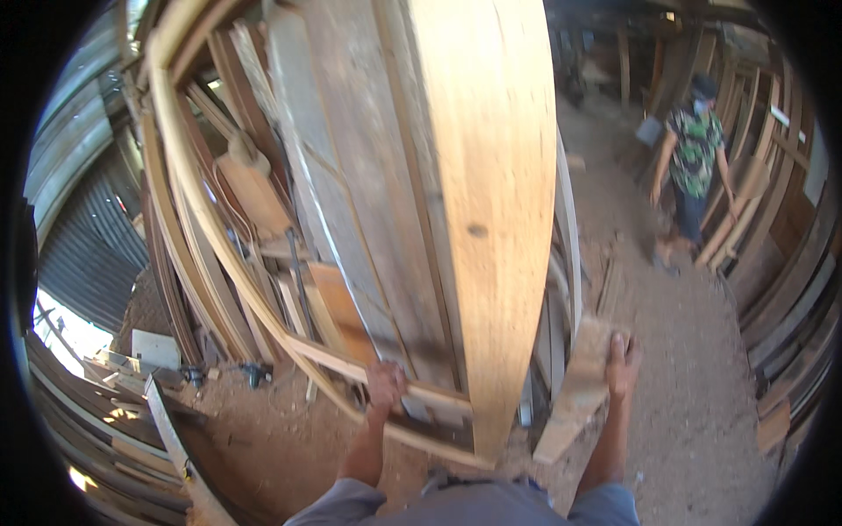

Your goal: The person measures different sections of a large wooden frame using a tape measure and then moves the frame across the workshop.

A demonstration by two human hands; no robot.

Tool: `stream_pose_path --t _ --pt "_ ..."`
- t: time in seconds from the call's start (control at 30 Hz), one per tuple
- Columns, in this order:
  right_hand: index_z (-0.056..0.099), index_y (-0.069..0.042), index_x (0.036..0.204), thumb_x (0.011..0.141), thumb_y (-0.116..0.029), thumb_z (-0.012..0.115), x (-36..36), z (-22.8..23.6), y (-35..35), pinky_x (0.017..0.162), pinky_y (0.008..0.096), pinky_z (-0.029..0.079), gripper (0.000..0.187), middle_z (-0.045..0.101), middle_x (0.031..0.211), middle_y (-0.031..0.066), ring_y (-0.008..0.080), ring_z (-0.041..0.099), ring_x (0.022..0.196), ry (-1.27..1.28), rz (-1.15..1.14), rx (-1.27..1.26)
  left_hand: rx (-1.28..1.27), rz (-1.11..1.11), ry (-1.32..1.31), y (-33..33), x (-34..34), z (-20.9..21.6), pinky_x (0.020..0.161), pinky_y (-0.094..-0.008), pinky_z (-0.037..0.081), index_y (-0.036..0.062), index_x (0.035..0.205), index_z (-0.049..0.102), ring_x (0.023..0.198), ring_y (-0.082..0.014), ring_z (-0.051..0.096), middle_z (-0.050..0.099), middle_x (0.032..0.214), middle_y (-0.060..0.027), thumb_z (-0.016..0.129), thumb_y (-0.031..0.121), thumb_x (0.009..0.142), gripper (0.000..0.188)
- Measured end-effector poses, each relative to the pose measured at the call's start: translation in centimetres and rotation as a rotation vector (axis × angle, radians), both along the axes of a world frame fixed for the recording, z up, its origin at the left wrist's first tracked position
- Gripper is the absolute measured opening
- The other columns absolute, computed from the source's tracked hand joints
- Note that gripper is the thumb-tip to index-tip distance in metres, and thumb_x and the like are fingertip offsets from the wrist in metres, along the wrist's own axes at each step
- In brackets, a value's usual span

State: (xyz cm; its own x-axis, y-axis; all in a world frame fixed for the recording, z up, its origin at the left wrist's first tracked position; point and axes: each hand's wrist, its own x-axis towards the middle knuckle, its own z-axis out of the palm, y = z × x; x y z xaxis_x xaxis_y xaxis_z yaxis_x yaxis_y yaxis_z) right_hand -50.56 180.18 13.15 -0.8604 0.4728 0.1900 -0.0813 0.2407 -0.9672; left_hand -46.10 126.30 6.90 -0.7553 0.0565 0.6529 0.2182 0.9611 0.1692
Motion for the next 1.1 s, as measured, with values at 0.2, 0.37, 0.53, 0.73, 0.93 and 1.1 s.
stream_pose_path --t 0.2,0.37,0.53,0.73,0.93,1.1 --pt "0.06 0.008 0.112 0.095 -0.038 0.059 0.3 1.4 -2.4 0.083 0.0357 0.048 0.049 0.067 0.101 0.0135 0.0214 0.06 0.093 0.201 0.034 0.009 0.02 -0.002 0.004 0.9 -3.2 1.0 0.08 -0.0485 0.043 0.0093 0.084 0.066 0.084 -0.0345 0.056 0.059 0.083 -0.0139 0.06 0.025 0.087 0.017" --pt "0.061 0.005 0.112 0.095 -0.038 0.06 0.0 1.4 -3.0 0.085 0.035 0.048 0.047 0.066 0.104 0.0132 0.0206 0.059 0.096 0.221 0.11 -0.009 -0.002 0.009 -0.036 1.0 -6.8 0.8 0.083 -0.0493 0.043 0.0099 0.084 0.065 0.086 -0.0349 0.056 0.059 0.085 -0.0137 0.059 0.029 0.091 0.021" --pt "0.051 0.01 0.131 0.094 -0.041 0.063 0.6 1.3 -2.0 0.098 0.0338 0.044 0.064 0.062 0.122 0.0164 0.0223 0.056 0.112 0.154 0.128 -0.132 0.019 0.005 -0.035 1.5 -7.3 0.1 0.085 -0.0492 0.043 0.009 0.086 0.066 0.087 -0.0364 0.055 0.06 0.086 -0.0154 0.057 0.032 0.091 0.025" --pt "0.046 0.007 0.133 0.093 -0.036 0.065 1.8 0.2 -1.3 0.092 0.032 0.046 0.062 0.06 0.12 0.0139 0.0205 0.056 0.107 0.211 0.219 -0.106 0.052 -0.073 0.107 2.3 -5.6 1.0 0.09 -0.0528 0.041 0.0047 0.094 0.063 0.094 -0.0408 0.051 0.057 0.094 -0.0182 0.064 0.022 0.086 0.019" --pt "0.041 0.002 0.141 0.091 -0.036 0.069 3.8 2.7 -2.8 0.099 0.0343 0.044 0.069 0.058 0.127 0.0153 0.0245 0.054 0.117 0.014 0.5 -0.066 0.455 -0.273 -0.071 11.3 4.1 2.1 0.104 -0.0508 0.036 0.0035 0.119 0.052 0.113 -0.0412 0.05 0.054 0.12 -0.0216 0.069 0.022 0.085 0.042" --pt "0.042 0.005 0.14 0.092 -0.026 0.066 4.9 8.0 -6.7 0.1 0.036 0.044 0.061 0.059 0.127 0.0163 0.0248 0.056 0.115 -0.109 0.541 0.184 0.657 -0.38 -0.489 20.1 8.9 4.4 0.114 -0.0444 0.032 0.0011 0.138 0.04 0.131 -0.0409 0.044 0.049 0.135 -0.0251 0.074 0.031 0.083 0.071"
